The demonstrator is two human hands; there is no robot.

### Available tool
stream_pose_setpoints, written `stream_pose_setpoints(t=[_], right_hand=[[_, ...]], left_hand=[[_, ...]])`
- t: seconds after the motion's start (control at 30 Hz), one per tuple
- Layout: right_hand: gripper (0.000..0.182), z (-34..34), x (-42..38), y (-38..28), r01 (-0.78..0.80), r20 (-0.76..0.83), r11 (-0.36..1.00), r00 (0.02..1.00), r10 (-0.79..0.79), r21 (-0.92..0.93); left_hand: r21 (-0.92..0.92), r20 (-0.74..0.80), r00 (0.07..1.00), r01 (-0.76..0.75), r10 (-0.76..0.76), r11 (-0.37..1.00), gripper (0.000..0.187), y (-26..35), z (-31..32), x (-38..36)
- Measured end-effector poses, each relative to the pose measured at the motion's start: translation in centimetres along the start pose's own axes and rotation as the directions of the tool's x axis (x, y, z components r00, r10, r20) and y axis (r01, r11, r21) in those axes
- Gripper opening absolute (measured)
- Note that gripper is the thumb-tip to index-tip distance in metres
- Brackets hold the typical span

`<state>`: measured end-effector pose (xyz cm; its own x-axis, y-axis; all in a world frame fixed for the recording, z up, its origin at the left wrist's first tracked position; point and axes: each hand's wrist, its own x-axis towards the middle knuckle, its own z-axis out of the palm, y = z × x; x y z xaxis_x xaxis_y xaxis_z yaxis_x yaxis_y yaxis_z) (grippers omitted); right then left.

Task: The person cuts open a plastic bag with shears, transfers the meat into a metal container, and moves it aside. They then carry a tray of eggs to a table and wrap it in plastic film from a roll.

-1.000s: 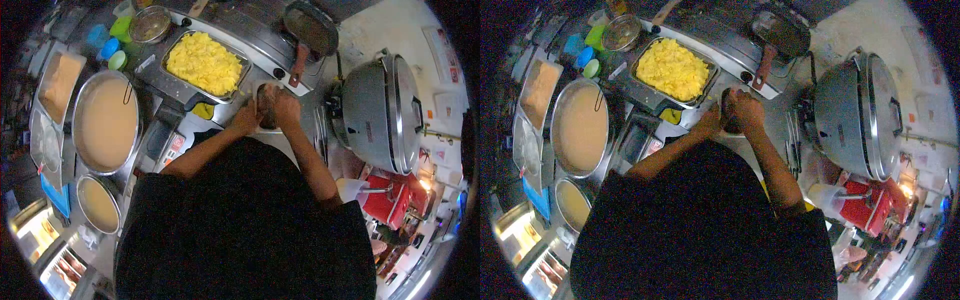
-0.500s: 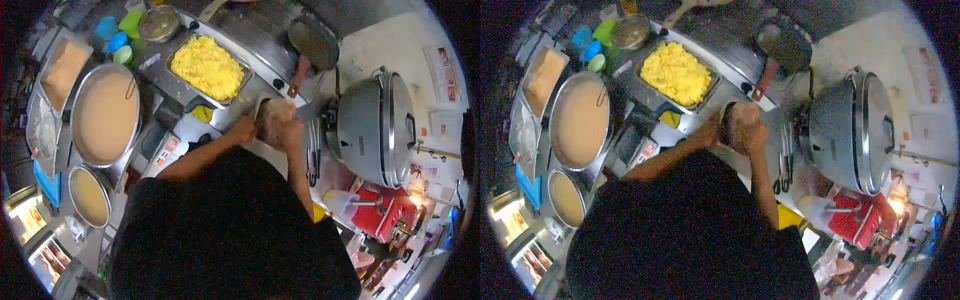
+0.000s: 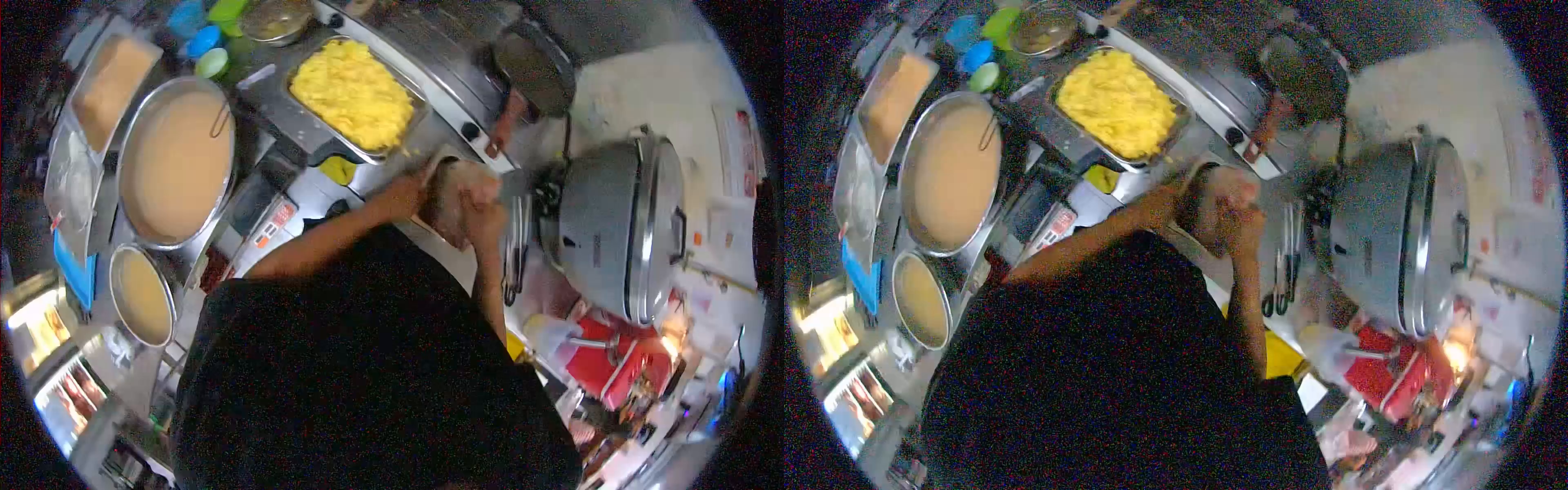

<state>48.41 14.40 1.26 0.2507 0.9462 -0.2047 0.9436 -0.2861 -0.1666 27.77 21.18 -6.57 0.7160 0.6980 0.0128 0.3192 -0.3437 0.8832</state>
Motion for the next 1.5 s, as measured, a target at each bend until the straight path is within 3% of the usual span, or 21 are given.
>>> stream_pose_setpoints(t=[0.1,0.13,0.23,0.3,0.37,0.4,0.5,0.6,0.7,0.77,0.83,0.9,0.97,1.0,1.03,1.1,1.2,1.3,1.4,1.47,1.5], right_hand=[[0.038,0.1,2.3,0.1,0.202,-0.451,0.975,0.881,-0.14,0.093],[0.038,0.5,1.9,-0.5,0.059,-0.262,0.984,0.965,-0.013,0.169],[0.027,-4.3,1.2,-2.9,-0.004,-0.269,0.975,0.961,0.066,0.223],[0.036,-4.5,-1.2,-3.2,0.035,-0.347,0.858,0.923,0.169,0.513],[0.034,-1.5,-2.1,-0.1,0.042,-0.174,0.986,0.985,-0.013,0.164],[0.038,-1.7,-1.3,-0.5,0.17,-0.256,0.977,0.957,-0.134,0.124],[0.035,-1.6,-2.7,-2.8,-0.028,-0.215,0.928,0.97,0.115,0.373],[0.035,-2.0,0.6,-0.7,-0.188,-0.025,0.965,0.98,0.196,0.181],[0.039,-4.8,-4.8,-4.7,-0.131,-0.232,0.921,0.946,0.227,0.367],[0.031,-6.6,-2.8,-7.3,0.132,-0.551,0.863,0.814,0.187,0.488],[0.032,-4.9,-3.2,-6.9,0.131,-0.504,0.888,0.854,0.125,0.442],[0.031,-1.6,-2.4,-2.3,-0.066,-0.131,0.986,0.988,0.087,0.155],[0.033,-4.7,-1.6,-4.5,-0.024,-0.325,0.897,0.927,0.185,0.441],[0.034,-5.0,-3.7,-6.0,-0.024,-0.355,0.808,0.89,0.285,0.588],[0.035,-3.2,-4.2,-5.4,-0.064,-0.318,0.879,0.918,0.238,0.473],[0.038,0.0,-2.2,-1.8,-0.093,-0.269,0.978,0.953,0.141,0.184],[0.039,-7.4,-2.7,-5.4,-0.19,-0.108,0.963,0.971,0.213,0.189],[0.045,-5.8,-2.4,-5.8,-0.183,-0.138,0.965,0.968,0.21,0.187],[0.057,-6.1,-3.2,-6.0,-0.266,-0.103,0.923,0.947,0.304,0.277],[0.064,-6.5,-3.3,-7.7,-0.248,-0.292,0.865,0.87,0.397,0.437],[0.067,-6.4,-3.7,-8.4,-0.229,-0.368,0.827,0.812,0.453,0.513]], left_hand=[[0.169,-0.126,0.973,-0.169,0.192,0.971,0.032,-3.0,-1.0,4.8],[0.143,-0.067,0.984,-0.156,0.167,0.977,0.032,-2.7,-0.4,3.0],[0.125,0.023,0.986,-0.169,0.168,0.978,0.033,-2.3,-2.4,5.0],[0.111,0.109,0.985,-0.144,0.132,0.983,0.033,-1.9,-3.2,3.7],[-0.062,0.074,0.997,-0.025,0.03,0.998,0.033,0.1,-3.3,3.5],[-0.039,0.128,0.989,-0.065,0.07,0.997,0.034,1.1,-4.5,4.0],[0.045,0.081,0.985,-0.153,0.149,0.987,0.037,-0.4,-1.5,2.3],[-0.099,0.045,0.998,-0.041,0.045,0.994,0.038,-0.9,-3.0,5.6],[0.042,0.224,0.962,0.148,-0.153,0.988,0.039,1.5,-4.0,2.9],[0.034,0.151,0.988,0.005,-0.01,0.999,0.04,4.1,-7.1,5.0],[0.049,0.336,0.915,0.218,-0.221,0.975,0.039,7.6,-9.4,3.2],[0.066,0.159,0.986,-0.069,0.058,0.995,0.039,6.2,-6.8,1.5],[0.183,-0.107,0.929,-0.331,0.353,0.926,0.04,3.7,-6.3,3.5],[0.116,0.044,0.972,-0.234,0.231,0.965,0.043,4.0,-6.7,2.3],[0.085,0.194,0.976,-0.118,0.099,0.989,0.045,4.3,-7.2,1.3],[0.148,0.157,0.975,-0.18,0.157,0.973,0.047,1.6,-5.0,2.6],[0.176,0.159,0.981,-0.137,0.109,0.975,0.051,-0.1,-3.5,4.2],[0.133,0.043,0.986,-0.162,0.158,0.978,0.05,0.9,-4.5,4.7],[0.188,-0.441,0.838,-0.264,0.322,0.946,0.055,6.2,-7.1,6.8],[0.108,-0.378,0.911,-0.133,0.164,0.985,0.059,7.3,-7.8,10.9],[-0.158,-0.311,0.95,-0.058,0.006,0.986,0.059,7.6,-7.2,13.1]])
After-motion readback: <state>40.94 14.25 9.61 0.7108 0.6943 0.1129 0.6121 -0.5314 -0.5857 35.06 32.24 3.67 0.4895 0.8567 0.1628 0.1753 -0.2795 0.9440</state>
